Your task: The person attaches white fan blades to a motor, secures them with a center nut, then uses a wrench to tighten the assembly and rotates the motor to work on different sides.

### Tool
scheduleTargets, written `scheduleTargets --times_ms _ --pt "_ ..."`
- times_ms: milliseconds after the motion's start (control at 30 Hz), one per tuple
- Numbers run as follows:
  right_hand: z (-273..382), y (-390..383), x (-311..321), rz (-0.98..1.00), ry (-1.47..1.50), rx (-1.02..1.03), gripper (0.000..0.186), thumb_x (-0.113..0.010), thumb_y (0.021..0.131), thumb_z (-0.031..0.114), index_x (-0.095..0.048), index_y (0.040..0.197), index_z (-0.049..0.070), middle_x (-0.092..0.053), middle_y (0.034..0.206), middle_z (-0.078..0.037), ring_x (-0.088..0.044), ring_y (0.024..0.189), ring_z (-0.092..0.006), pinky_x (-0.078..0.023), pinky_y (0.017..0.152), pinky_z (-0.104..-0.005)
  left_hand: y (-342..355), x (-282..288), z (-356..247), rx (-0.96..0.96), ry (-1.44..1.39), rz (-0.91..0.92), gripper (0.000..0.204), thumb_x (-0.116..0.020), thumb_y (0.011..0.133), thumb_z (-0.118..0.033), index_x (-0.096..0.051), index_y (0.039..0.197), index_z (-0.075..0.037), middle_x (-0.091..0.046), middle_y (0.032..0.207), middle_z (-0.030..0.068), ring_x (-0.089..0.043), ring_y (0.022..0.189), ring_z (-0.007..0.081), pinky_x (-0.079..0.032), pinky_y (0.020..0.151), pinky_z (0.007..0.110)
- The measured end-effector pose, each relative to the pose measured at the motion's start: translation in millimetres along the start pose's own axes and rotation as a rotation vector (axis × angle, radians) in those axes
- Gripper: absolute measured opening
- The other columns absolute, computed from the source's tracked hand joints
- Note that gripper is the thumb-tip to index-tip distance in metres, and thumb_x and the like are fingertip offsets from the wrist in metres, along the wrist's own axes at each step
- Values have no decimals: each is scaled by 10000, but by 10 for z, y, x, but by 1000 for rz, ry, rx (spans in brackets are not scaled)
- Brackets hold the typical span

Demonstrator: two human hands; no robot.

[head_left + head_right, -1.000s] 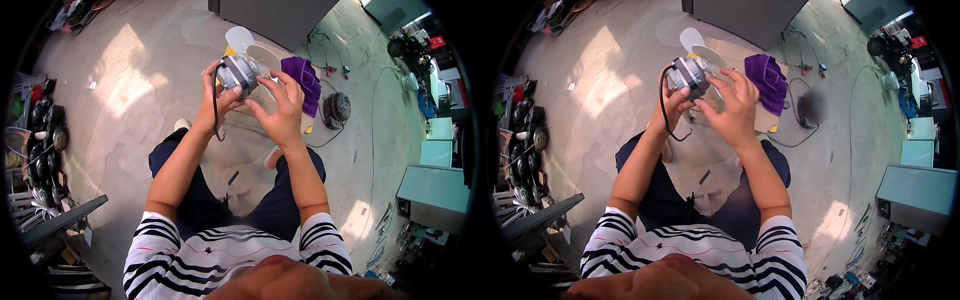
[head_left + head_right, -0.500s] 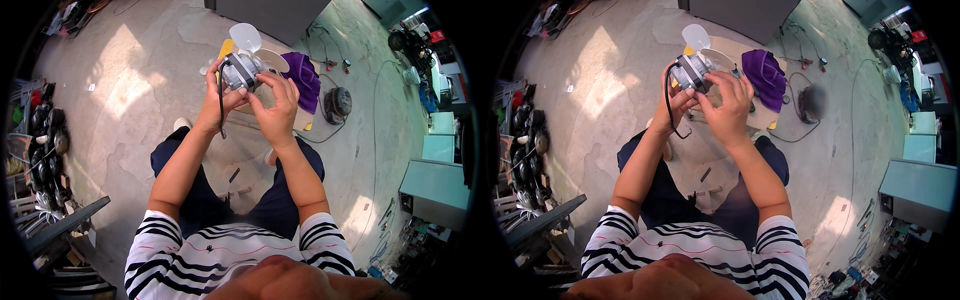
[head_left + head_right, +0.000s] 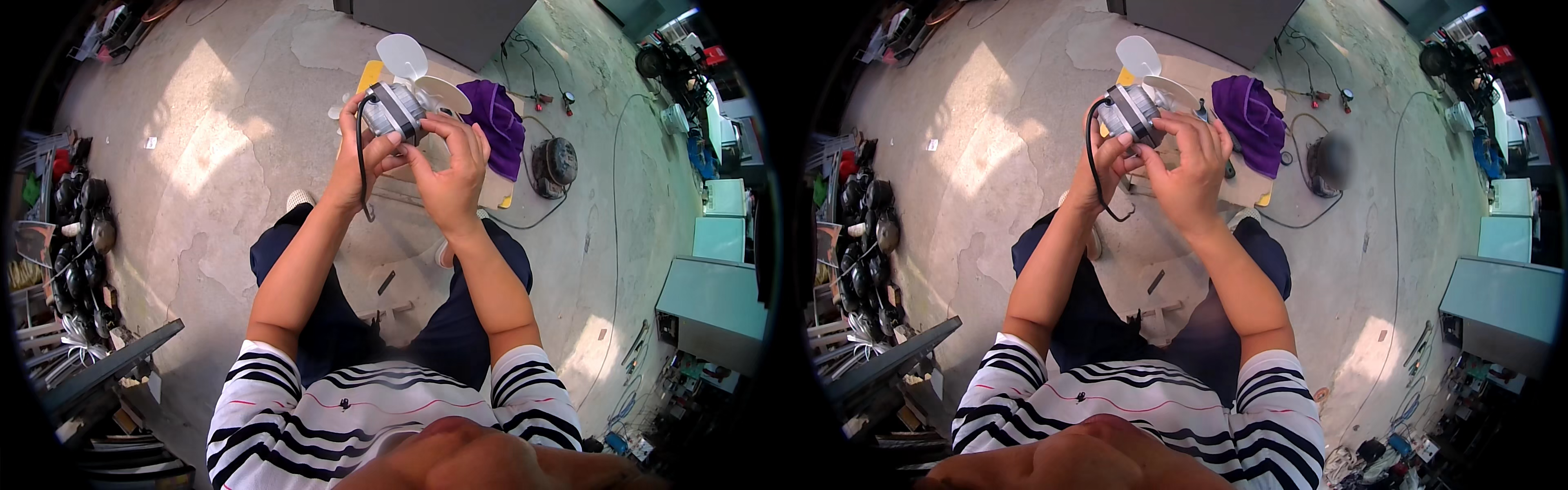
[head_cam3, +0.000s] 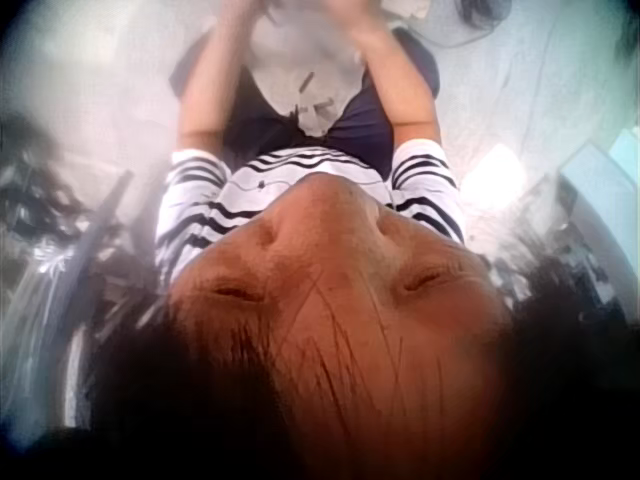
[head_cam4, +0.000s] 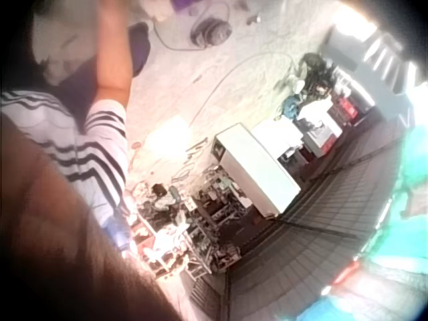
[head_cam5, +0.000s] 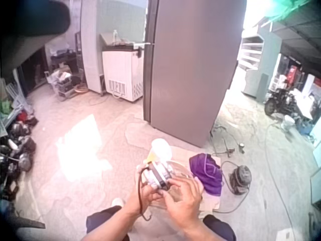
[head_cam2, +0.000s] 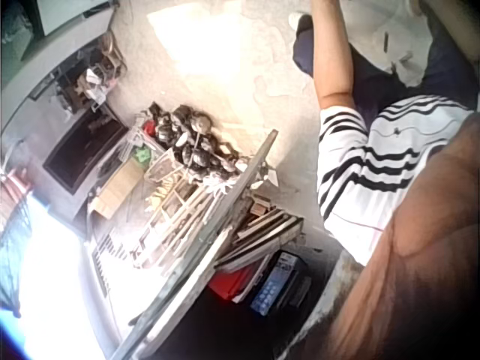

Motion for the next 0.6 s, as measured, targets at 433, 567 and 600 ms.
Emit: scheduleTargets --times_ms 433,567,600 --pt "-33 -2 18 -17 7 -9 384 -840 743 175 -663 1078 114 -708 1158 -43 -630 1125 -251 -329 1097 -504 37 -35 -11 29 -137 58 852 -665 924 -172 -77 1541 -161 -391 1467 228 -608 1207 321 -622 893 434" --pt "-39 -7 17 -19 7 -6 386 -838 744 171 -660 1082 114 -707 1156 -44 -630 1125 -252 -329 1096 -507 22 -38 -27 -18 31 42 851 -671 919 -178 -86 1536 -155 -398 1454 235 -618 1188 324 -622 895 451" --pt "-39 -8 15 -18 7 -3 387 -837 744 169 -659 1084 114 -707 1155 -45 -629 1124 -253 -329 1096 -508 20 -34 -25 -15 51 40 851 -674 916 -180 -89 1534 -154 -399 1451 238 -618 1185 327 -623 894 455"
Point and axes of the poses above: each hand's wrist, its own y-axis towards the middle knuckle, its own x-axis out of the back of the hand, z = x × y, the point moved 7 cm from there along y, towards the middle knuckle
